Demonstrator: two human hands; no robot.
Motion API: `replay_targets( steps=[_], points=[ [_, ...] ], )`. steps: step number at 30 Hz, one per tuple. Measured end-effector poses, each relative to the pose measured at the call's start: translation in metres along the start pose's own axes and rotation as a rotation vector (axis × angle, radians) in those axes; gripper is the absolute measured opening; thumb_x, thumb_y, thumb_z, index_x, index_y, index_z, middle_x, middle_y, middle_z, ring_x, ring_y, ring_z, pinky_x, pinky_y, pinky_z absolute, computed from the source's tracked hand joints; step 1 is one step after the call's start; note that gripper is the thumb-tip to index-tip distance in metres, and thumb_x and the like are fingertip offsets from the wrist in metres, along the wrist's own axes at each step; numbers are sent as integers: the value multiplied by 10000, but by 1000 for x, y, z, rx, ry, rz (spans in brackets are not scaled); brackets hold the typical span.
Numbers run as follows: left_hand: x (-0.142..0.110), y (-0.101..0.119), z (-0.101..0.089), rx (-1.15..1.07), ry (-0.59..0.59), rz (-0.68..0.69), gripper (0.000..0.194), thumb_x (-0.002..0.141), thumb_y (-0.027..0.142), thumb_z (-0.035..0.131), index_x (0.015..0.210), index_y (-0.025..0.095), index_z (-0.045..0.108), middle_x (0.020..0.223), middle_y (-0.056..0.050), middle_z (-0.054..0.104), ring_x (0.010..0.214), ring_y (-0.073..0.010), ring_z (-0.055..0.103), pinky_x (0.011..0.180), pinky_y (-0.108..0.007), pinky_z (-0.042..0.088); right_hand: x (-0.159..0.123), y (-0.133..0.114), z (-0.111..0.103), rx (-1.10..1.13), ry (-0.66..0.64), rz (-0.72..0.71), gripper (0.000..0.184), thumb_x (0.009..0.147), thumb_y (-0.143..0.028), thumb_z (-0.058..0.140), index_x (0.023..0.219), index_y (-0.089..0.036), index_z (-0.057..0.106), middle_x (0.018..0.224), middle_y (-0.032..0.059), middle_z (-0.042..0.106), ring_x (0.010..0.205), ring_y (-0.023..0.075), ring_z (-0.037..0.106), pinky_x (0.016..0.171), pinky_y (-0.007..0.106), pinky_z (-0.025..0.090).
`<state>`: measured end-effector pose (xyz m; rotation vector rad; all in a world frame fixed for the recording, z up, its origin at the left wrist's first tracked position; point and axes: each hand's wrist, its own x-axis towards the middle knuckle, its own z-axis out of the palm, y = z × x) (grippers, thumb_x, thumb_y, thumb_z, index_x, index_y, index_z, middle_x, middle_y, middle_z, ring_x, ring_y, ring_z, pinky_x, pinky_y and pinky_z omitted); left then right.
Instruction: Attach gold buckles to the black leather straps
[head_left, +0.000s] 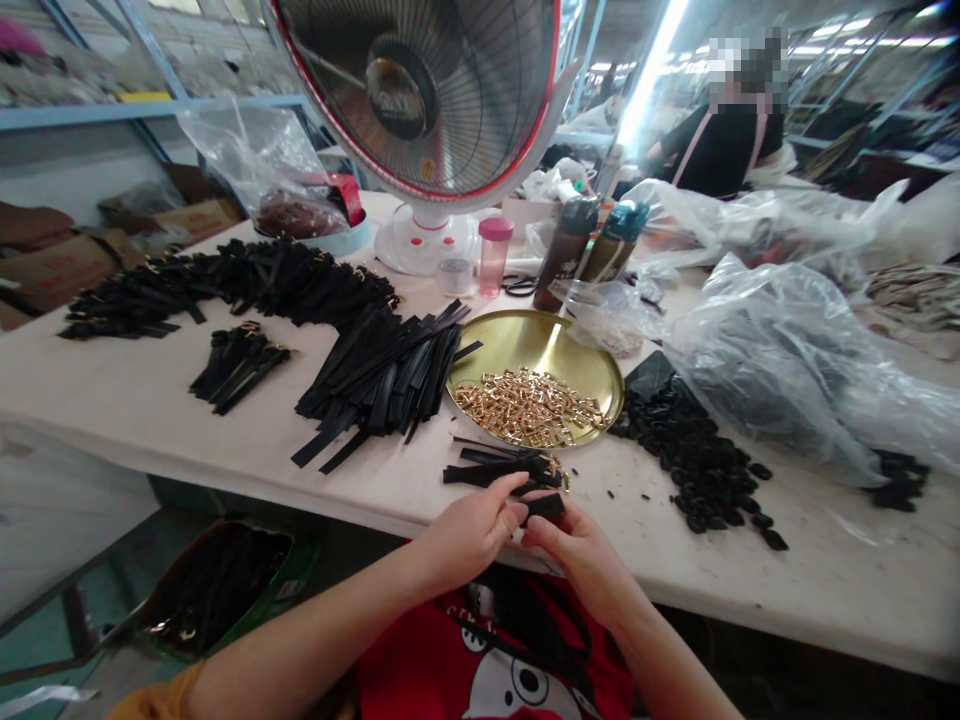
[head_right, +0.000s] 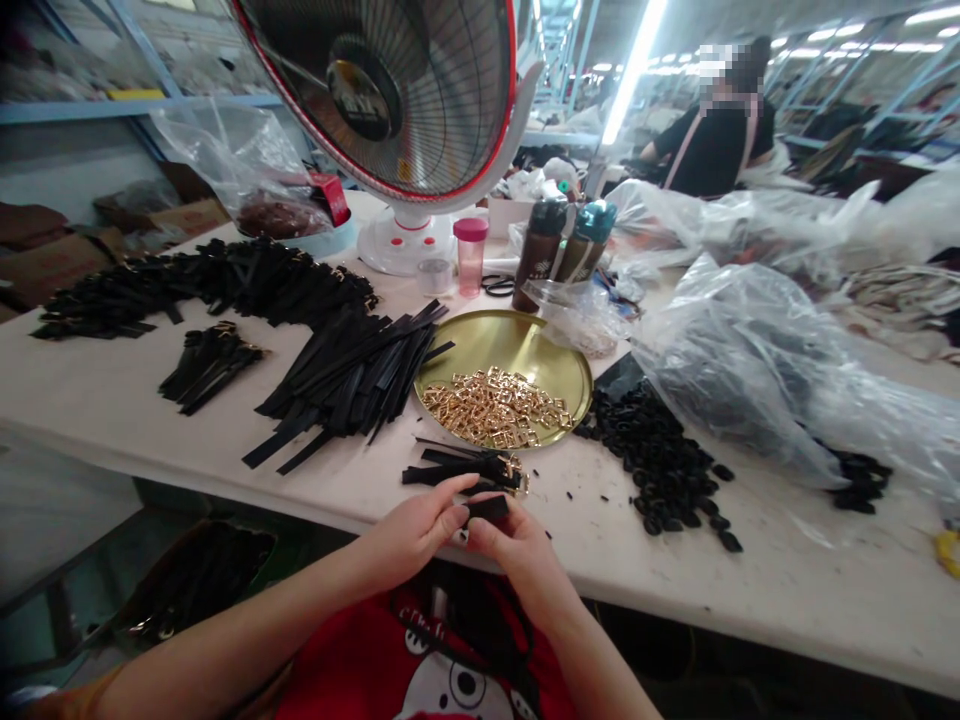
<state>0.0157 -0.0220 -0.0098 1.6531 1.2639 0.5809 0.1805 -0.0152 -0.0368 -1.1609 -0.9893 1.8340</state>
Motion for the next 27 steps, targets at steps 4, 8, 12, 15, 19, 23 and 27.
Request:
replay_targets(
  steps=[4,8,12,15,19,23,27],
  points=[
    [7,-4,-10,-179,56,-8,393,819,363,452,1167,187,502,1081,-63,582,936,-176,527,826,-277,384,29,-33,-32,-261,181,-220,342,640,-419,673,905,-209,619,778,12,625,624,131,537,622,274,429],
    [15,-7,-14,-489,74,-175,264,764,311,469,956,138,527,571,48,456,476,-69,371,468,-180,295,72,-58,-82,-741,493,-421,299,716,-419,578,878,-169,605,744,42,612,634,159,527,626,298,410],
    [20,-6,-13,-597,116,-274,97,707,235,432,767,162,455,459,95,268,407,-55,206,401,-175,155,102,-66,-102,-1173,583,-502,271,778,-362,478,896,-156,607,810,79,602,678,184,543,644,308,405],
    [24,-5,-13,-571,113,-280,74,686,224,419,729,168,442,460,88,283,412,-57,224,404,-176,163,116,-66,-100,-1426,561,-457,254,774,-341,473,886,-163,616,843,93,578,689,197,544,612,306,383],
    [28,-3,-15,-486,122,-209,92,720,255,424,721,165,445,509,70,337,460,-65,286,445,-180,227,130,-65,-102,-1518,477,-346,121,711,-278,545,735,-176,607,772,76,555,645,195,527,577,304,350],
    [28,-2,-17,-384,126,-156,150,745,298,470,757,150,481,604,41,417,552,-80,358,518,-191,297,124,-63,-99,-1388,437,-409,61,711,-231,554,669,-187,557,712,32,548,644,167,509,600,288,357],
    [28,1,-20,-343,161,-129,189,729,308,538,811,141,503,676,29,468,614,-93,408,574,-206,332,87,-59,-62,-680,233,-388,162,707,-343,617,710,-196,547,608,-18,547,559,121,480,546,253,370]
  ],
)
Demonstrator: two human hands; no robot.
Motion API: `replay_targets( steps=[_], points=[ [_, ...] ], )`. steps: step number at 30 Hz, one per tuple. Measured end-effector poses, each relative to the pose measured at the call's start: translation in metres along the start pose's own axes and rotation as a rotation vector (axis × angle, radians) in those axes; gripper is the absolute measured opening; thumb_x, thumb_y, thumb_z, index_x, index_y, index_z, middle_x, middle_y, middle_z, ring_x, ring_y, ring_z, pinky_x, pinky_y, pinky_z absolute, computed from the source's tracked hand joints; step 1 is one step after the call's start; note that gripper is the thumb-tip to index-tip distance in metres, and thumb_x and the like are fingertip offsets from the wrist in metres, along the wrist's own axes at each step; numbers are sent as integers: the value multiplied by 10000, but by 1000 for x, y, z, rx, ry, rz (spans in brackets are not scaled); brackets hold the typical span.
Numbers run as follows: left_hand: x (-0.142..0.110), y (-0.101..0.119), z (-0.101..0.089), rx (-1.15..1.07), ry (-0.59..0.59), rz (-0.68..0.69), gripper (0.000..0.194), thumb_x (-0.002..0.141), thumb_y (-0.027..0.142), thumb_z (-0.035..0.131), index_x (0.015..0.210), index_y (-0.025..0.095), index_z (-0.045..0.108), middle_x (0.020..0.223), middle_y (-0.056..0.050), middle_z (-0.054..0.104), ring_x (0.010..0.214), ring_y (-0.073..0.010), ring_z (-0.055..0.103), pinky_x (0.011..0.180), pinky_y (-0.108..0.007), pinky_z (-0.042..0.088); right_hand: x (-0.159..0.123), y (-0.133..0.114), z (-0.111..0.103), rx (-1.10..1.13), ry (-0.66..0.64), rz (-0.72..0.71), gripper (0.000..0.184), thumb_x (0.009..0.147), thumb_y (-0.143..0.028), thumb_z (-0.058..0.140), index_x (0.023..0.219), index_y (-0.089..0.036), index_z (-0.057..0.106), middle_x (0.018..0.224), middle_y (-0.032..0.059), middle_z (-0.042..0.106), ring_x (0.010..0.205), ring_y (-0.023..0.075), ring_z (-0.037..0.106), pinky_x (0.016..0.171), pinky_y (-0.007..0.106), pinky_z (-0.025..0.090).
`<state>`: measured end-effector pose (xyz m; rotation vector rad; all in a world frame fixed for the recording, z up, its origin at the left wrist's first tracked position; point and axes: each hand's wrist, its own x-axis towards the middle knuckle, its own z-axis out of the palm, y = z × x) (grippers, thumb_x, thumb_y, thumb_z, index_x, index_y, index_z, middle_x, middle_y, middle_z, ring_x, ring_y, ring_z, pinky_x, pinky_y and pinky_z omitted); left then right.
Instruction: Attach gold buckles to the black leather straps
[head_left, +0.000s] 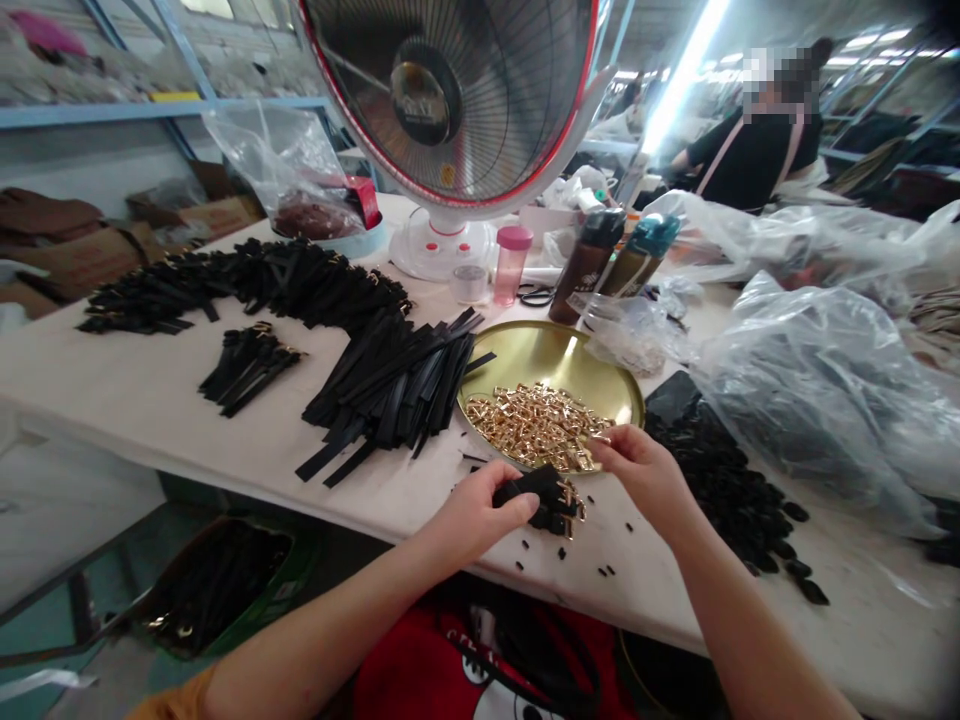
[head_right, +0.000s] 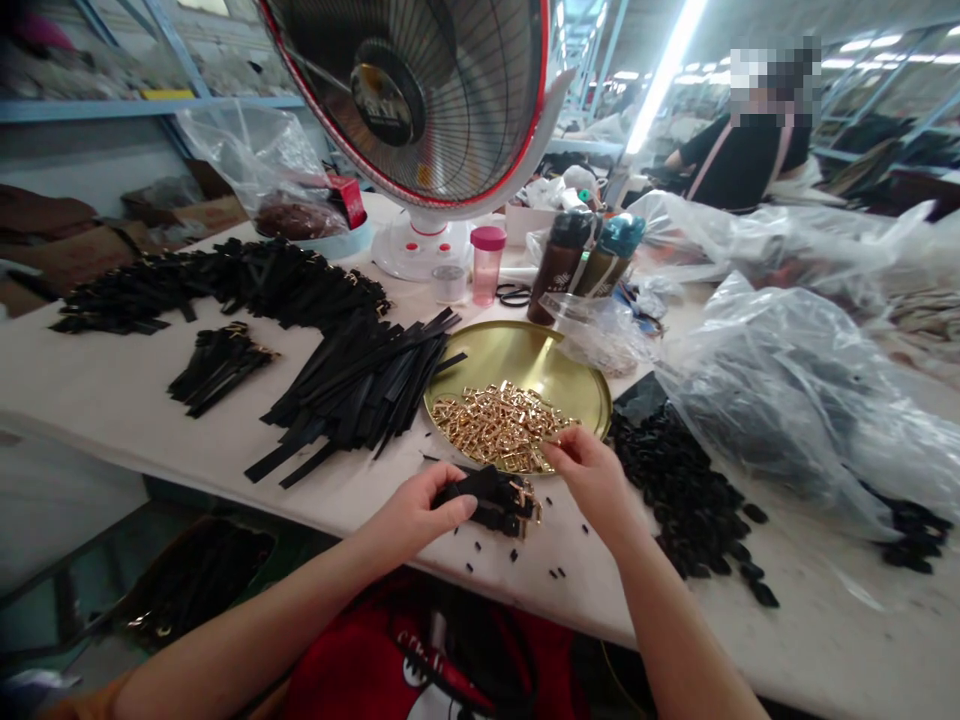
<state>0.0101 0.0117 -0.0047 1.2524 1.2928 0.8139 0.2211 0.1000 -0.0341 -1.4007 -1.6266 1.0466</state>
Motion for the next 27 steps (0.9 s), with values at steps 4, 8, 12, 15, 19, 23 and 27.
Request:
replay_targets(
  steps=[4,8,12,15,19,23,27],
  points=[
    [-3,5,3,-54,38,78,280,747,371,540,895,134,515,754,3,521,674,-110,457,616,-219,359,-47,-37,30,604,-149,263,228,649,-319,704,800,-198,583,693,-6,637,584,96,546,572,221,446],
    [-9,2,7,-70,57,107,292,788,405,485,878,130,520,752,-4,531,673,-106,459,617,-214,360,-75,-45,52,1002,-148,488,249,631,-227,719,854,-189,616,724,-6,655,588,66,577,589,176,495],
    [-15,-5,8,-34,102,106,264,793,385,485,874,135,515,732,10,518,663,-97,450,617,-206,358,-84,-39,62,1225,-132,668,279,543,-53,705,774,-173,607,679,-8,643,585,71,584,571,161,505],
    [-19,-8,8,41,90,103,263,791,377,483,879,133,526,730,8,520,673,-106,456,613,-210,358,-87,-36,63,1243,-67,714,256,546,-32,692,732,-173,584,655,-15,628,554,71,573,527,161,503],
    [-24,-9,11,163,49,106,283,793,387,474,903,136,541,765,-2,550,697,-122,482,617,-217,364,-92,-33,61,1209,-1,659,231,575,-89,723,726,-163,566,622,-33,595,503,54,525,465,144,473],
    [-30,-7,12,358,66,127,277,815,386,432,954,170,536,815,-11,593,730,-146,522,633,-235,370,-99,-38,60,1176,-56,608,248,604,-248,739,731,-176,538,527,-79,473,406,24,388,376,123,364],
    [-35,-1,13,526,50,162,247,817,357,428,984,206,528,824,-12,617,732,-164,552,620,-240,368,-104,-44,61,937,-57,468,325,632,-428,696,679,-181,491,478,-105,339,369,18,251,343,135,227]
  ],
)
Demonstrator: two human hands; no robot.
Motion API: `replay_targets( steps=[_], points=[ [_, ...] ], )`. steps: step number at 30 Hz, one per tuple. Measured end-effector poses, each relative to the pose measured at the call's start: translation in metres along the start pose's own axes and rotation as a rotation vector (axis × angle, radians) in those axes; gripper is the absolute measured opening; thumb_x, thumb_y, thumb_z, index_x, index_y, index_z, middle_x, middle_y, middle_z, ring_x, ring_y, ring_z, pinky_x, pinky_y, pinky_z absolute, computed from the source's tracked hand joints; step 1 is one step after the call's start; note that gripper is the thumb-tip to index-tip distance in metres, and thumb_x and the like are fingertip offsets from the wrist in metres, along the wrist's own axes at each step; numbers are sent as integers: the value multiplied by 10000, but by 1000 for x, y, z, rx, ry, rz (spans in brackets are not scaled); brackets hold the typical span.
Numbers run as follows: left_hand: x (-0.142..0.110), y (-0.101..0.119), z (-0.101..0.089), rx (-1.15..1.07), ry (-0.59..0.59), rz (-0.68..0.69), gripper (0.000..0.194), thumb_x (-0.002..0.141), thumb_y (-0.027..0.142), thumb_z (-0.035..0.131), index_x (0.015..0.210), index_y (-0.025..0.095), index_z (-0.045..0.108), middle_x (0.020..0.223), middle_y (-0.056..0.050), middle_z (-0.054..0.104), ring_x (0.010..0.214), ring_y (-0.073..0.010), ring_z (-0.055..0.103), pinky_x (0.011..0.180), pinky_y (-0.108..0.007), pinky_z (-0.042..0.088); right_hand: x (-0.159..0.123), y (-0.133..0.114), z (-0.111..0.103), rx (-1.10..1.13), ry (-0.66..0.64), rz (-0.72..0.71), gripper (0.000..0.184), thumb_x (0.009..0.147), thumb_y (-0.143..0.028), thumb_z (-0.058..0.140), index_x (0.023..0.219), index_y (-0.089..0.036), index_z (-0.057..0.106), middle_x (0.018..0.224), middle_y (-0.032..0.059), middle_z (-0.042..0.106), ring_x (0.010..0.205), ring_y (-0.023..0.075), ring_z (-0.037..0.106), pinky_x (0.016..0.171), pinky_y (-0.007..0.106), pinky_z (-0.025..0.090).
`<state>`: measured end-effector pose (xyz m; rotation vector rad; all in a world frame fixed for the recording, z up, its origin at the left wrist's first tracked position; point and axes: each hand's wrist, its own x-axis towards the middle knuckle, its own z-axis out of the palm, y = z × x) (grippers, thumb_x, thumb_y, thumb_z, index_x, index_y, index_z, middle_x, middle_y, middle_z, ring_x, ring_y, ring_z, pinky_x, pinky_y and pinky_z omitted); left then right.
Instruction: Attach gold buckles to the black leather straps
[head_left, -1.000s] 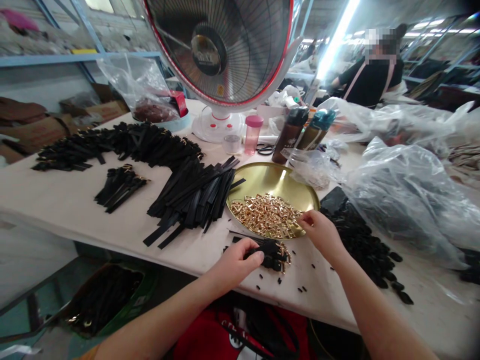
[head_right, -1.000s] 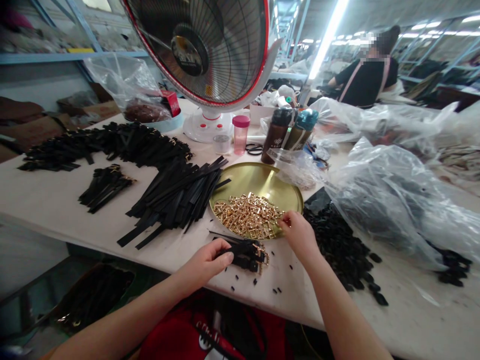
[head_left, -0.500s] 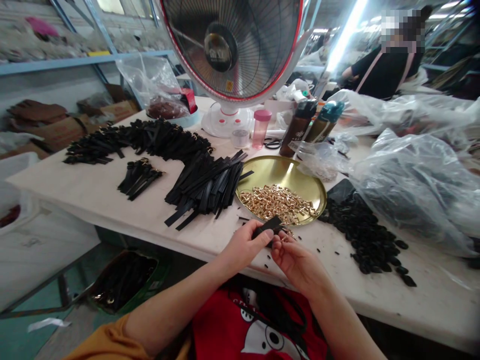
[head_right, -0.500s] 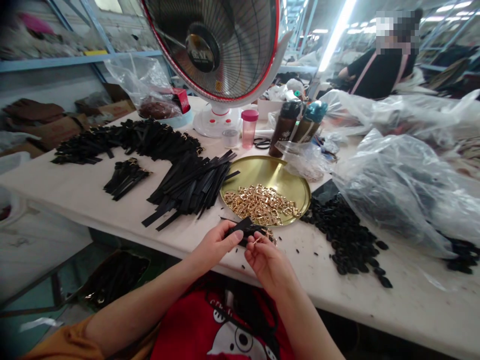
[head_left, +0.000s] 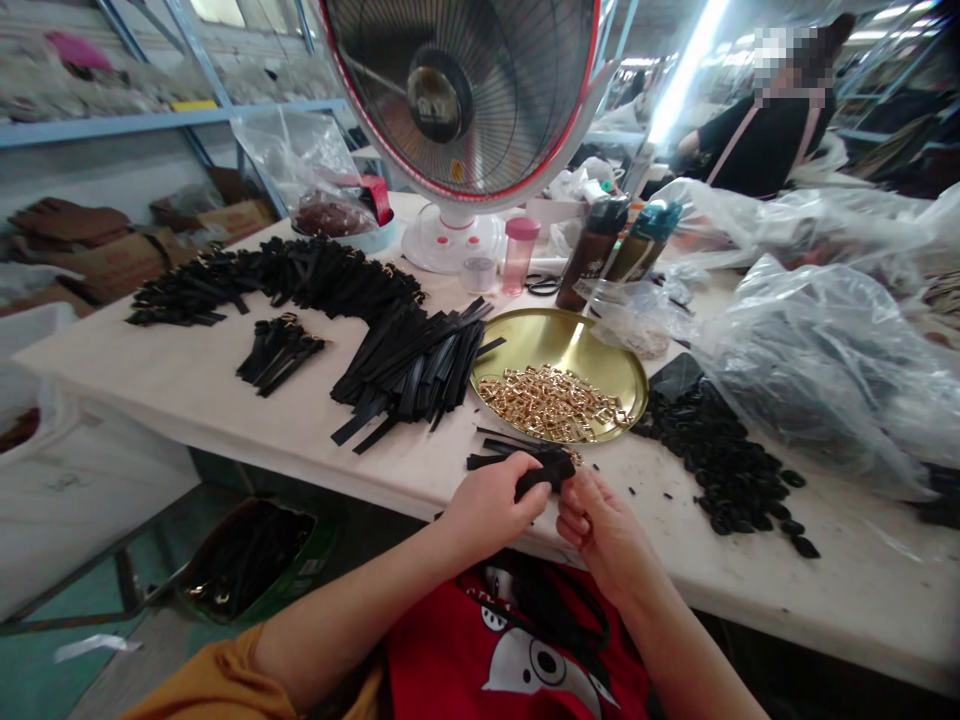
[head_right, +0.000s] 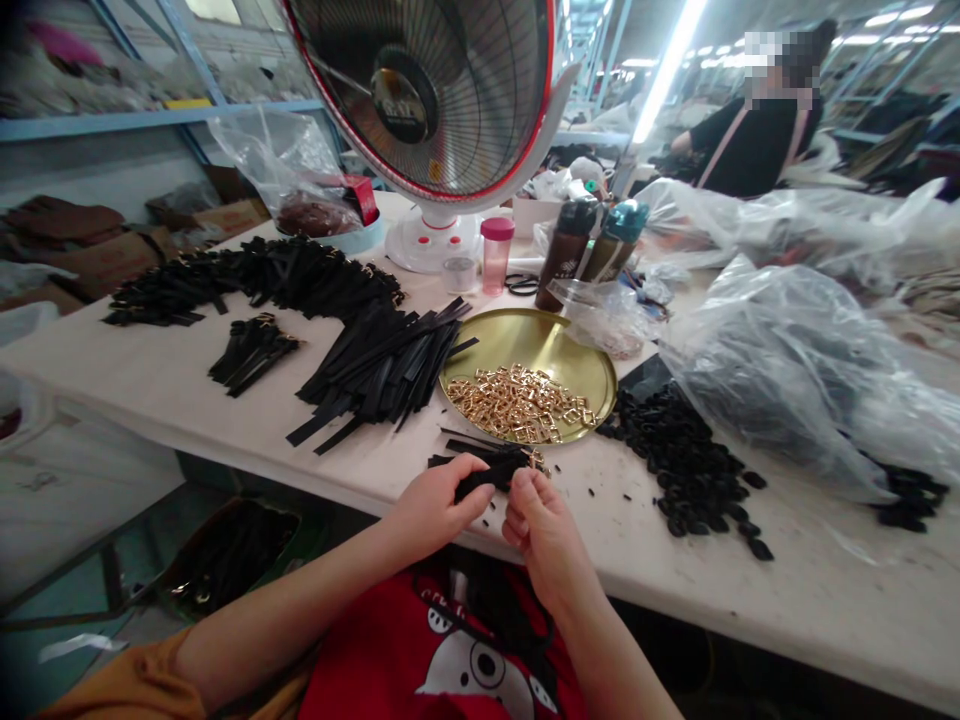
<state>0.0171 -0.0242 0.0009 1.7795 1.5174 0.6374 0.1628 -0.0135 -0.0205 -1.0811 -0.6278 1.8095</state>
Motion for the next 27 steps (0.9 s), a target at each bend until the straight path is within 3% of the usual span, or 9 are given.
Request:
replay_targets(
  steps=[3,6,9,12,15,17,22,27],
  points=[
    [-2,2,-1,21,-64,23,235,827,370,408,927,201,538,787,-13,619,697,-161,557,586,-232,361,-1,2,-3,-241,54,-86,337,638,-445,685,671,-178,482,453,-103,330,375,29,264,355,160,193],
    [-2,0,0,-3,-108,6,203,820,347,419,842,186,540,745,-11,614,677,-154,551,578,-225,360,-1,6,-8,-308,87,-158,303,686,-433,651,687,-178,486,442,-102,319,385,36,279,366,163,201],
    [-1,-4,0,-75,-144,-2,169,805,314,437,803,177,536,718,-2,610,651,-138,539,576,-216,364,2,6,-9,-158,49,-145,266,701,-385,654,667,-177,491,453,-99,340,383,30,285,362,146,249],
    [0,-6,0,-196,-169,-30,169,812,286,407,800,167,526,726,4,607,586,-106,517,542,-198,362,9,4,-12,101,28,16,179,719,-309,643,683,-171,535,530,-65,484,403,37,396,386,144,370],
    [0,-8,2,-286,-159,-76,180,812,277,394,779,153,520,720,3,592,526,-78,480,509,-184,350,18,-2,-15,311,142,156,68,789,-213,539,786,-167,590,686,-3,630,562,82,583,576,197,511],
    [0,-8,7,-340,-187,-101,197,811,292,396,763,146,519,681,6,576,486,-68,447,479,-179,332,19,-4,-14,371,188,188,164,838,-201,438,838,-173,600,806,25,673,717,118,635,673,246,526],
    [6,-3,25,-557,-272,-143,200,787,325,433,730,143,495,601,27,519,435,-61,401,425,-178,309,10,1,7,296,176,77,253,846,-320,410,906,-182,613,973,52,673,911,164,608,685,257,511],
    [13,3,26,-641,-195,-242,189,756,305,456,647,152,447,527,46,450,409,-57,355,405,-178,291,4,19,10,116,73,-38,287,771,-418,514,954,-224,619,942,33,669,724,146,593,538,233,456]
  ],
)
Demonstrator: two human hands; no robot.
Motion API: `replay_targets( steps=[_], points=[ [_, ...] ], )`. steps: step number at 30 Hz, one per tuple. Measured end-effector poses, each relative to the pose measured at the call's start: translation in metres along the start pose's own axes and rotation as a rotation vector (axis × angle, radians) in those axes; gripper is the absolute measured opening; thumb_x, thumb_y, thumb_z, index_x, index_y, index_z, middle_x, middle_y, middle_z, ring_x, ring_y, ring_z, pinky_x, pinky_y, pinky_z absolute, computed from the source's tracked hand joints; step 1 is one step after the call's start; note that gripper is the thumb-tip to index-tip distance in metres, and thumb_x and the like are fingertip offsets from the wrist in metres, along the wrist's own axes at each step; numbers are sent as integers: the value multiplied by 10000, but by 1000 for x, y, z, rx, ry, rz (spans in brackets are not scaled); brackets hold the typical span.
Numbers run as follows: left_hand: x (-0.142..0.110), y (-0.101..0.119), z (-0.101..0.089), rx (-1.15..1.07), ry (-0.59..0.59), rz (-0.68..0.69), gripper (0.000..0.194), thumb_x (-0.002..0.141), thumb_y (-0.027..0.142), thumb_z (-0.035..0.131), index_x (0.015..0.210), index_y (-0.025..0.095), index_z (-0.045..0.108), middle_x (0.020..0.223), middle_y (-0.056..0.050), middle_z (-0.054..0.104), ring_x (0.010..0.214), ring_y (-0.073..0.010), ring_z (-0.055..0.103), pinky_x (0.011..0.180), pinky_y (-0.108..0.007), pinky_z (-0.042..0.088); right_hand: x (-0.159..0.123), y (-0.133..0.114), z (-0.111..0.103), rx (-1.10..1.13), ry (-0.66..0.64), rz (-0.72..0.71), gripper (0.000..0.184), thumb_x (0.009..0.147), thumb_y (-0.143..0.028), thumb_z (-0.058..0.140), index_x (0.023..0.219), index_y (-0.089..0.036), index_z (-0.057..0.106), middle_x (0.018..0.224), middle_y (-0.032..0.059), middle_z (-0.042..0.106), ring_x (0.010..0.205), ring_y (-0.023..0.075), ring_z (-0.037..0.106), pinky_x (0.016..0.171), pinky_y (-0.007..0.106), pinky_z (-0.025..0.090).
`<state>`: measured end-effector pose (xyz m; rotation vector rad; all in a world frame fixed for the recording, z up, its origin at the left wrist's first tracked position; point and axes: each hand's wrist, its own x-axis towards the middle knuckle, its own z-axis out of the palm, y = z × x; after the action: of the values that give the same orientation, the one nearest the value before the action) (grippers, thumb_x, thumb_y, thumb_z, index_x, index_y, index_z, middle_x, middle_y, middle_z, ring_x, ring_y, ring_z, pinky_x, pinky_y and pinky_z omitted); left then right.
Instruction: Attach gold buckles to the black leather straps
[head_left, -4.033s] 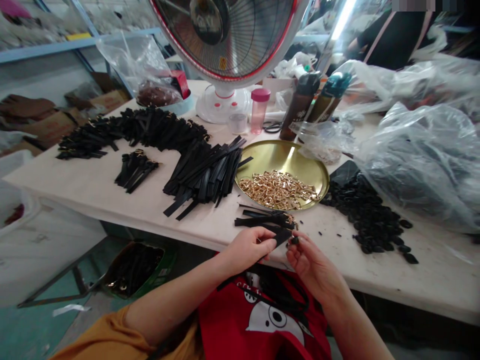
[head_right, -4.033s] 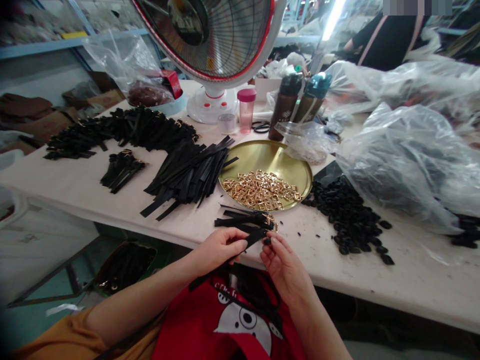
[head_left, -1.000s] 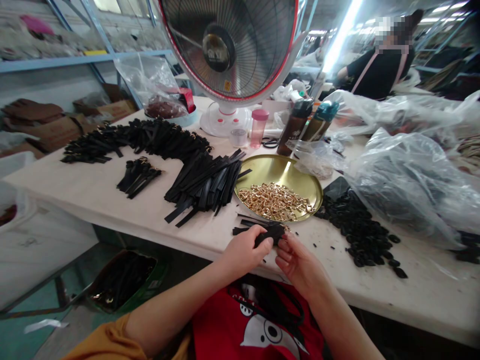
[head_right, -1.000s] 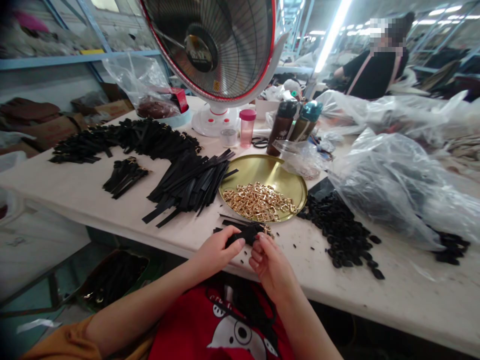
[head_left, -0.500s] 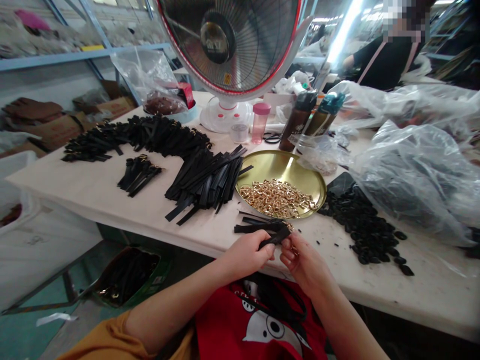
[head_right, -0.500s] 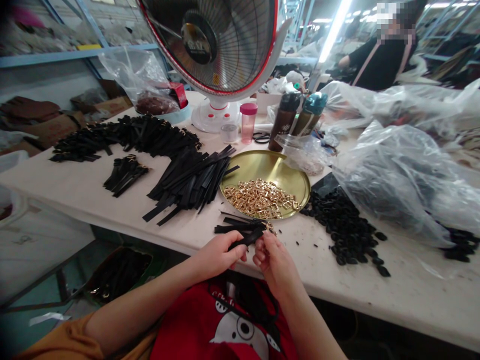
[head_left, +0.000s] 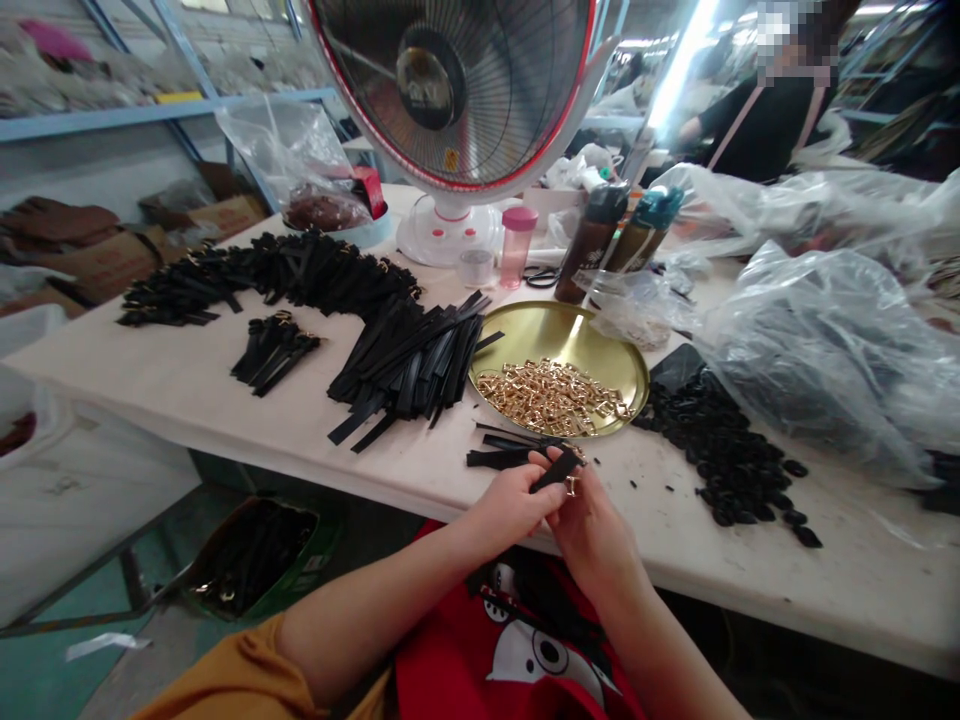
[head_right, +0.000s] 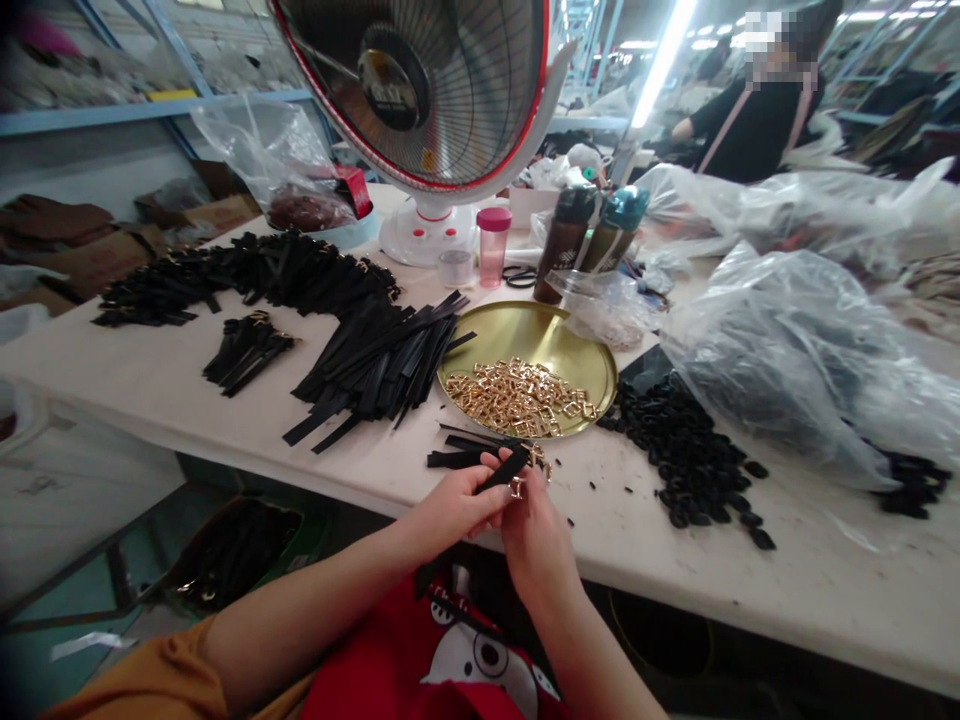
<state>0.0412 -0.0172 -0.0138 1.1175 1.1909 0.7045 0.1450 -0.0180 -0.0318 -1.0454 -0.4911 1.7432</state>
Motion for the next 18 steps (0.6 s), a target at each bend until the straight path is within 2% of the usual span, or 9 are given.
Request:
replay_targets(
  steps=[4,7,10,13,18],
  points=[
    [-2,3,-7,104,66,27,150,750,267,442,677,146,491,548,43,460,455,-65,385,444,-178,306,0,4,-20,-347,-2,-140,322,729,-415,594,981,-219,635,822,5,651,686,124,538,650,253,436],
    [-3,3,-13,248,65,120,190,776,285,433,670,146,506,582,33,487,521,-78,427,495,-185,318,0,-2,-31,-499,29,-204,315,669,-368,673,935,-199,657,707,-12,627,614,102,495,626,240,417],
    [-6,2,-18,322,40,189,277,847,347,347,723,153,502,612,25,520,560,-89,455,543,-194,335,2,-12,-34,-294,46,-151,294,626,-333,713,889,-211,663,687,-22,616,574,78,489,556,204,418],
    [-10,-2,-22,417,26,197,267,870,330,310,798,161,504,636,21,553,598,-102,490,592,-202,355,4,-20,-32,-63,69,-79,300,586,-284,744,868,-224,664,649,-40,586,521,47,465,464,146,397],
    [-16,-6,-22,557,-44,206,245,866,300,334,847,174,543,666,18,580,643,-118,520,609,-203,362,2,-15,-28,77,47,6,294,577,-234,751,859,-213,673,699,-34,578,477,22,427,404,115,394]
  ],
)
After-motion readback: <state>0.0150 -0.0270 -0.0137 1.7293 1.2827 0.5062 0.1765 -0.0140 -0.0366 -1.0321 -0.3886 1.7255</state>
